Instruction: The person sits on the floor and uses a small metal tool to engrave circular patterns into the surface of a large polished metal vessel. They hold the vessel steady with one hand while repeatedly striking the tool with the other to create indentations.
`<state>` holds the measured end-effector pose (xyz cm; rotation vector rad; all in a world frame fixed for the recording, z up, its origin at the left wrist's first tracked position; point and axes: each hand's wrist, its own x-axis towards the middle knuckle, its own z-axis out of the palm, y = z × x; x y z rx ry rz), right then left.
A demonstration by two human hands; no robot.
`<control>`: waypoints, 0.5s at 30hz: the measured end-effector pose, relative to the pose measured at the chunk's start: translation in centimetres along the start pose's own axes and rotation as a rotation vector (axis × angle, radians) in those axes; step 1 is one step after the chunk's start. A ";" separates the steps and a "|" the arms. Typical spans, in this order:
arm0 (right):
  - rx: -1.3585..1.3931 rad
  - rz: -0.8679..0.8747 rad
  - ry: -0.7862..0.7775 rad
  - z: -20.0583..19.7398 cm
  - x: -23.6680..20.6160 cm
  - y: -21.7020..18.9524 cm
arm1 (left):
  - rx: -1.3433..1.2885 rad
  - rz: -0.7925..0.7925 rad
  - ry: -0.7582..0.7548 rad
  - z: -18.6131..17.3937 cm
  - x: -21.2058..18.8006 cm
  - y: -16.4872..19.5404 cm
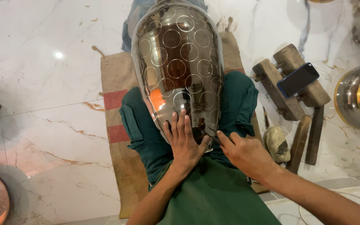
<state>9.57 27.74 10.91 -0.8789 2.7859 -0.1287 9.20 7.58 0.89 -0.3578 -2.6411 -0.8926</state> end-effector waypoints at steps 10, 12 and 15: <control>-0.542 -0.909 0.120 -0.9 3.5 3.1 | -0.257 0.032 -0.120 -4.5 0.6 -2.9; -0.605 -1.045 0.082 -0.7 4.7 3.8 | -0.350 0.002 -0.125 -5.0 0.5 -3.6; -0.549 -0.938 0.010 -0.7 5.2 4.3 | -0.435 -0.031 -0.112 -4.9 0.4 -4.2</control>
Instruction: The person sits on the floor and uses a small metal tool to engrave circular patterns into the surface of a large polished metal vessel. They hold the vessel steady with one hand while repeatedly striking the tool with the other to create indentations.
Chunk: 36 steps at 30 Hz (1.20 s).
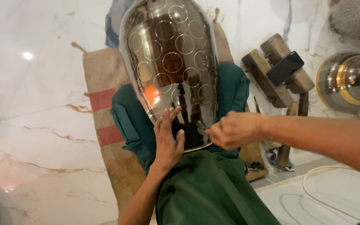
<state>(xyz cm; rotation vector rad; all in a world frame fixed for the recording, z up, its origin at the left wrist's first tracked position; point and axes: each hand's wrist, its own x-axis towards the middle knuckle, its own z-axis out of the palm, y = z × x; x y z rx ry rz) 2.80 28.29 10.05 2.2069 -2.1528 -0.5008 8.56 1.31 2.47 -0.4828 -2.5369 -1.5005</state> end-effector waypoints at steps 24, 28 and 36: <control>1.456 1.879 -0.051 2.0 5.3 -4.4 | -0.187 -0.032 0.009 -1.1 0.1 -1.5; 0.682 1.309 -0.076 -0.4 7.2 -7.7 | -0.228 -0.042 0.017 -1.2 0.3 -1.7; 0.316 0.362 -0.299 0.5 1.4 -4.5 | -0.224 -0.215 0.362 -2.7 0.4 -4.4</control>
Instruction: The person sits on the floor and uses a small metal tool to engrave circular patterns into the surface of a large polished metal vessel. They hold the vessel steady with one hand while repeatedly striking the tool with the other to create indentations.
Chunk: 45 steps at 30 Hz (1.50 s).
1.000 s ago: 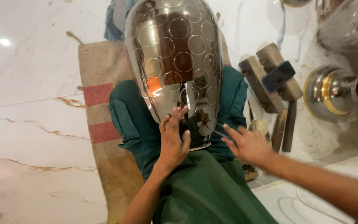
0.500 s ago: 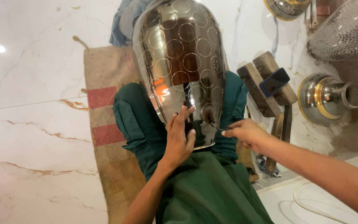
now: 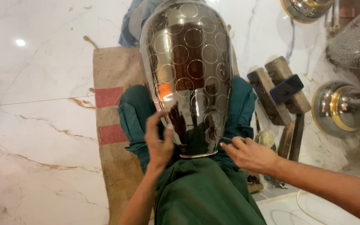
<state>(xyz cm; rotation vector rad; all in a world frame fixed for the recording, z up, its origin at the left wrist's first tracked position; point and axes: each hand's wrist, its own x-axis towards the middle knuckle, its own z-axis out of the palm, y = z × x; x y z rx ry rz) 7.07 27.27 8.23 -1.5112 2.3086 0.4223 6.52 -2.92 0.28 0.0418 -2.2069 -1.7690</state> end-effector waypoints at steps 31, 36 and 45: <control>2.497 1.172 0.858 16.2 15.3 25.5 | -0.543 -1.010 -0.164 2.6 24.0 -17.6; 2.380 1.194 0.688 15.6 20.0 27.0 | -0.268 -0.856 -0.127 0.3 23.2 -16.0; 1.891 1.219 0.623 16.0 19.9 26.9 | -0.142 -0.778 -0.150 0.4 23.2 -11.7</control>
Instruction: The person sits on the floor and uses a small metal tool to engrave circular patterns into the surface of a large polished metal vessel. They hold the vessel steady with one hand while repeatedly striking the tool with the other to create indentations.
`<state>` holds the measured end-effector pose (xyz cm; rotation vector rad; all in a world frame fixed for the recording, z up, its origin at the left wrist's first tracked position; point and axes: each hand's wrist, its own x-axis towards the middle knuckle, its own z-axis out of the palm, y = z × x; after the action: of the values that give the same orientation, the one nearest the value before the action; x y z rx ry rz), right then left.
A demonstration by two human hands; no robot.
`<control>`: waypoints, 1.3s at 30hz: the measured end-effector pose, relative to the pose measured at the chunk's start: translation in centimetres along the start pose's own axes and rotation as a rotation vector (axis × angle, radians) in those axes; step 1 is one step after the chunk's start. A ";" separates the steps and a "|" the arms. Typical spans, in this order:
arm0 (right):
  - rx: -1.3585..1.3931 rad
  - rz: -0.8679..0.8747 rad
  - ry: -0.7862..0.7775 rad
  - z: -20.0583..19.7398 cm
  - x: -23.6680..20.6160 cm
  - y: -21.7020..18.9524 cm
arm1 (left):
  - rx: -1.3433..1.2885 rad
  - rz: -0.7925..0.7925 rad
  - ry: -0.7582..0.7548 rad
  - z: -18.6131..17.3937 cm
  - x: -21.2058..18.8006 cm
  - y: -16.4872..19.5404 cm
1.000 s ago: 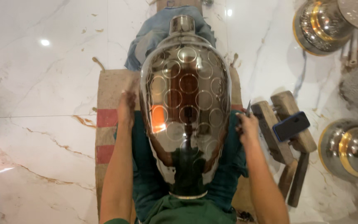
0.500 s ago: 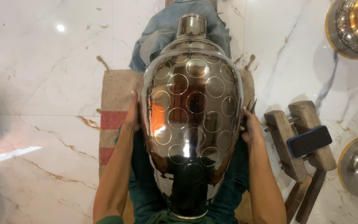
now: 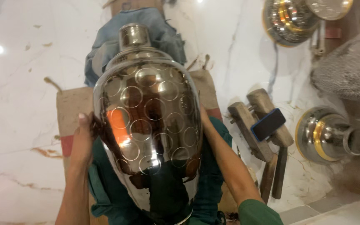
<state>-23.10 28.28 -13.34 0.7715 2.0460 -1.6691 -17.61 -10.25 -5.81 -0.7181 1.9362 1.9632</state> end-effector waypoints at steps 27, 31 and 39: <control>-0.837 -0.552 -0.006 -5.7 -34.3 -3.8 | 0.626 0.934 0.136 7.2 -21.6 -0.8; -1.186 -0.857 -0.052 -2.3 -35.7 -8.3 | 0.682 0.916 0.203 9.4 -21.3 -0.9; -1.613 -0.844 -0.185 2.2 -36.0 -13.0 | 0.582 0.891 0.308 10.4 -20.6 -2.3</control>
<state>-3.60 18.21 18.07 -0.8097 2.7151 0.1549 -0.70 3.00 2.95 0.0465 3.1924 1.5093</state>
